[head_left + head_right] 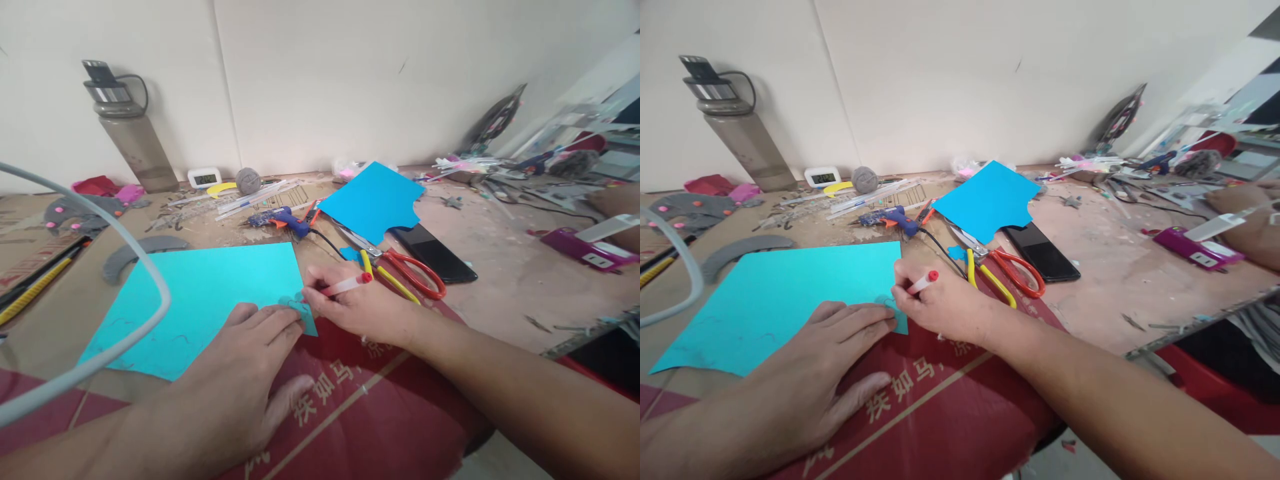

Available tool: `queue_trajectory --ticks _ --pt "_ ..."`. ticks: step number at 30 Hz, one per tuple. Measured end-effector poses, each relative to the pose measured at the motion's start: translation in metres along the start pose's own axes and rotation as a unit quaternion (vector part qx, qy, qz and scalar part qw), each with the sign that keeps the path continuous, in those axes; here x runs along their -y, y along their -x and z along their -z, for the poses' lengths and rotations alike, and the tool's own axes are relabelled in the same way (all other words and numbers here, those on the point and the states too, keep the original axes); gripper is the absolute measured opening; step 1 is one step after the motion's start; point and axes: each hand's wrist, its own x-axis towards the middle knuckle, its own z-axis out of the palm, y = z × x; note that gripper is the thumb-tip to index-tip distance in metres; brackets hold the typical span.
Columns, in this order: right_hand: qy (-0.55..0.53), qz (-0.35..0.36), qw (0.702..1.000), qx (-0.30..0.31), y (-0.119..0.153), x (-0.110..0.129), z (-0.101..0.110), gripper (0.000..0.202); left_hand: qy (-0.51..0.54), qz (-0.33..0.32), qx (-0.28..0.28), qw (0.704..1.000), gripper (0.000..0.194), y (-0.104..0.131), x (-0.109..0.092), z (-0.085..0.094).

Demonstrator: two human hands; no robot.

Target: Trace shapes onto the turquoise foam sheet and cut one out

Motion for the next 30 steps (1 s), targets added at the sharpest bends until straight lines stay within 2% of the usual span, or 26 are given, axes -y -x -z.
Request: queue_trajectory --ticks 5,30 --pt "0.001 0.019 1.0 0.012 0.0004 -0.0009 0.0003 0.017 -0.006 0.003 0.009 1.0 0.04 -0.0003 -0.0003 0.0014" --pt "-0.03 -0.036 0.998 0.047 -0.0003 -0.0001 0.0028 0.015 -0.029 0.004 0.021 0.999 0.039 0.0006 -0.0002 0.0011"
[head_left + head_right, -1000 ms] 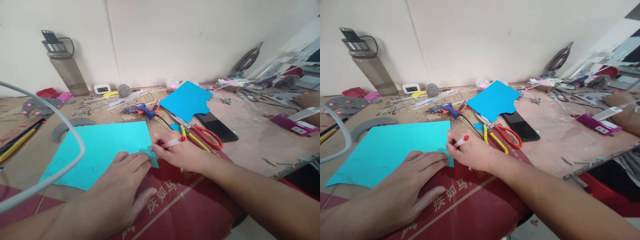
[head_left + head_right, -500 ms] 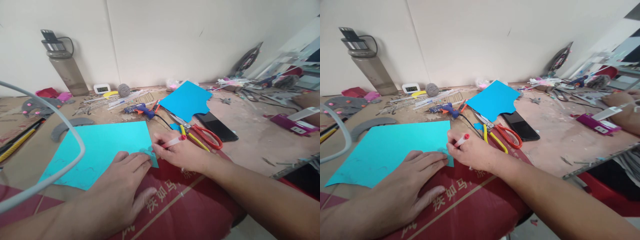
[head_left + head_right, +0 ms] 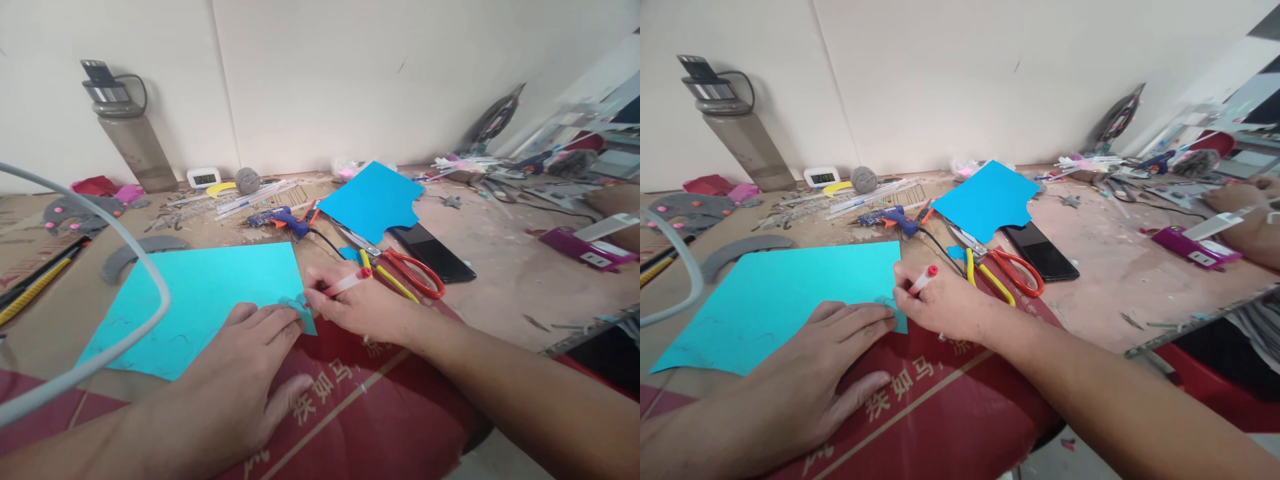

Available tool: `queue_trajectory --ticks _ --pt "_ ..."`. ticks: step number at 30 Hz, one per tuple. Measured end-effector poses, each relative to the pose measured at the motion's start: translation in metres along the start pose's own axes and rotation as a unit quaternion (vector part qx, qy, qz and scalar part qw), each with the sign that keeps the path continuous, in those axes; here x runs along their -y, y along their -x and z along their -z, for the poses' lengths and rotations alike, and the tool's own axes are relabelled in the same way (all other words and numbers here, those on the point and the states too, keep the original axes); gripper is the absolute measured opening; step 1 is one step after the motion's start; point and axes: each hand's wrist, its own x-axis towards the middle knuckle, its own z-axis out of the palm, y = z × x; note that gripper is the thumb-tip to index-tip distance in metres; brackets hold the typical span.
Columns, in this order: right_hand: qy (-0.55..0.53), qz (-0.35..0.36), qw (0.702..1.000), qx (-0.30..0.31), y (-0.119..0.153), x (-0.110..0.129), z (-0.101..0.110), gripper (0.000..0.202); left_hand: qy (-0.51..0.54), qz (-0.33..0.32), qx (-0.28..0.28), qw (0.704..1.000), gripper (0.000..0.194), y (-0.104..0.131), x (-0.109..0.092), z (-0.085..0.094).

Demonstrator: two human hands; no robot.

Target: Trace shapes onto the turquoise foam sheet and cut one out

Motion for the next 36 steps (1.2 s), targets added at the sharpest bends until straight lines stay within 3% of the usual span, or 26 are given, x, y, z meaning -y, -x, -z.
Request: queue_trajectory --ticks 36 --pt "0.0 -0.016 1.0 0.016 0.0032 0.0026 0.0032 0.015 0.012 -0.011 -0.024 1.0 0.039 -0.0019 0.0013 -0.0021"
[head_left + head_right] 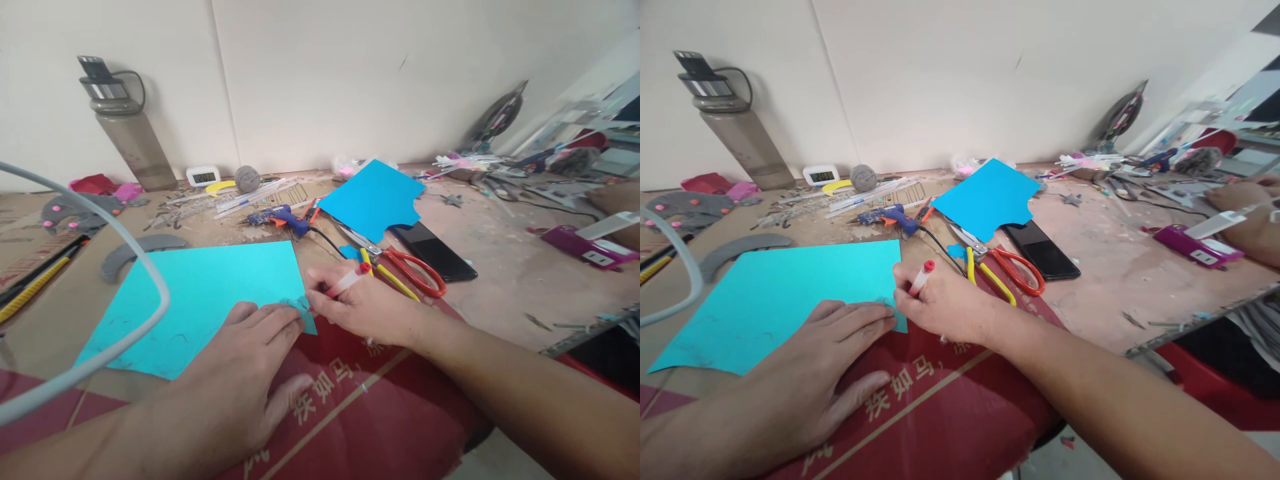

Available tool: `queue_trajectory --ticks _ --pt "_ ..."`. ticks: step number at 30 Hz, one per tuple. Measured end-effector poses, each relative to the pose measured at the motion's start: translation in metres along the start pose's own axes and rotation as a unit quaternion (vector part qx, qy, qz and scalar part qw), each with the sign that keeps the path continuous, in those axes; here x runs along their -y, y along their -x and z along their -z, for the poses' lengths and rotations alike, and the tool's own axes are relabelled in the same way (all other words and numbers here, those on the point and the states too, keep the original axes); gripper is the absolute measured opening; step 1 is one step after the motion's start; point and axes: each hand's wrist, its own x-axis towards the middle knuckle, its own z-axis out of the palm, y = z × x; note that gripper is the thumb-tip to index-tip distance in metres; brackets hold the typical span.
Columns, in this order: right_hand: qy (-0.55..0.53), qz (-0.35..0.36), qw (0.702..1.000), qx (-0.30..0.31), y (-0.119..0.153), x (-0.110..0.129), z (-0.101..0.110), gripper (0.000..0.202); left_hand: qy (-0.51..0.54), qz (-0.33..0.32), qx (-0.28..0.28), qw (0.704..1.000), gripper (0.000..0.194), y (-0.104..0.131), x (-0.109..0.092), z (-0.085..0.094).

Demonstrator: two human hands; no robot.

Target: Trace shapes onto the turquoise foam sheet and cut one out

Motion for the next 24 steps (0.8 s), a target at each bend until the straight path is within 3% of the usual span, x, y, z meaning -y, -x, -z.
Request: queue_trajectory --ticks 24 --pt "-0.061 0.004 0.998 0.013 0.0023 -0.0016 -0.0031 0.012 0.035 0.033 0.037 0.998 0.035 0.0017 -0.003 0.0045"
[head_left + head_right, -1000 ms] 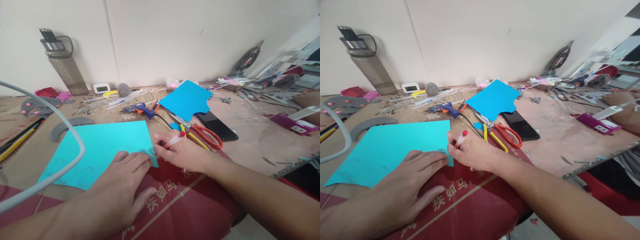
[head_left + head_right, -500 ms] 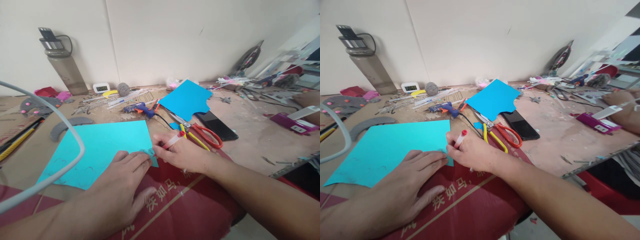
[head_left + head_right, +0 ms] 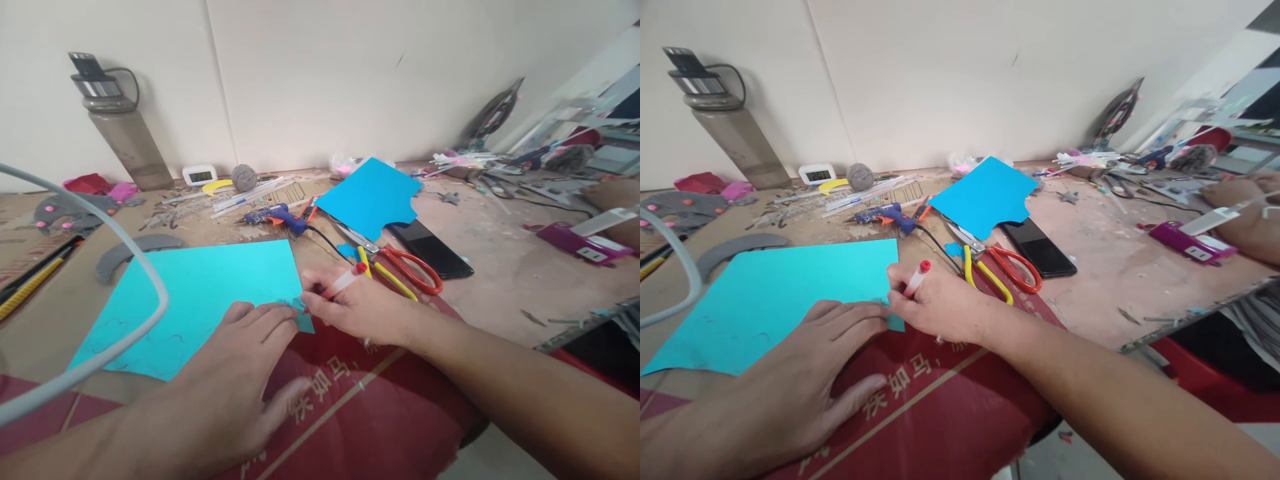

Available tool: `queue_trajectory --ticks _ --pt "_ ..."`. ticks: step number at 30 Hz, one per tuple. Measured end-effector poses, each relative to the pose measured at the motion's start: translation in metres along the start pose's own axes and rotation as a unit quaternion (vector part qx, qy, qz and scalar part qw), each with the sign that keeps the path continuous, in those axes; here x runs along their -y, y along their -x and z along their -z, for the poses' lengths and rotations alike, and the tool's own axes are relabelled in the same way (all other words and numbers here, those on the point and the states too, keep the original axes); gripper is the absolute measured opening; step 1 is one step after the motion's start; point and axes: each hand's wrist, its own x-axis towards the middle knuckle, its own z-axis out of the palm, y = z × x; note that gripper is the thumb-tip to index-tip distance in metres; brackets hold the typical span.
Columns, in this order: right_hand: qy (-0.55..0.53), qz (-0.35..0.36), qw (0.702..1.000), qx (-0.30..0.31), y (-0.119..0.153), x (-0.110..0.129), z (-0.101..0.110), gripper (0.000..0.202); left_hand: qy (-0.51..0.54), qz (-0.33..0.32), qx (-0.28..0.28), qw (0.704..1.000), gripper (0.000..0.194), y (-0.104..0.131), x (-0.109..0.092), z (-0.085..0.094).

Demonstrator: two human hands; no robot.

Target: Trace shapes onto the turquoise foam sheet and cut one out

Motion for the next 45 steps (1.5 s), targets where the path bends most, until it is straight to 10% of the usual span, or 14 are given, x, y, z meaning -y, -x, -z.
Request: queue_trajectory --ticks 45 --pt "-0.024 0.075 0.997 0.011 -0.0006 -0.0035 -0.003 0.013 -0.012 -0.023 -0.037 0.999 0.029 -0.0022 0.0011 0.0008"
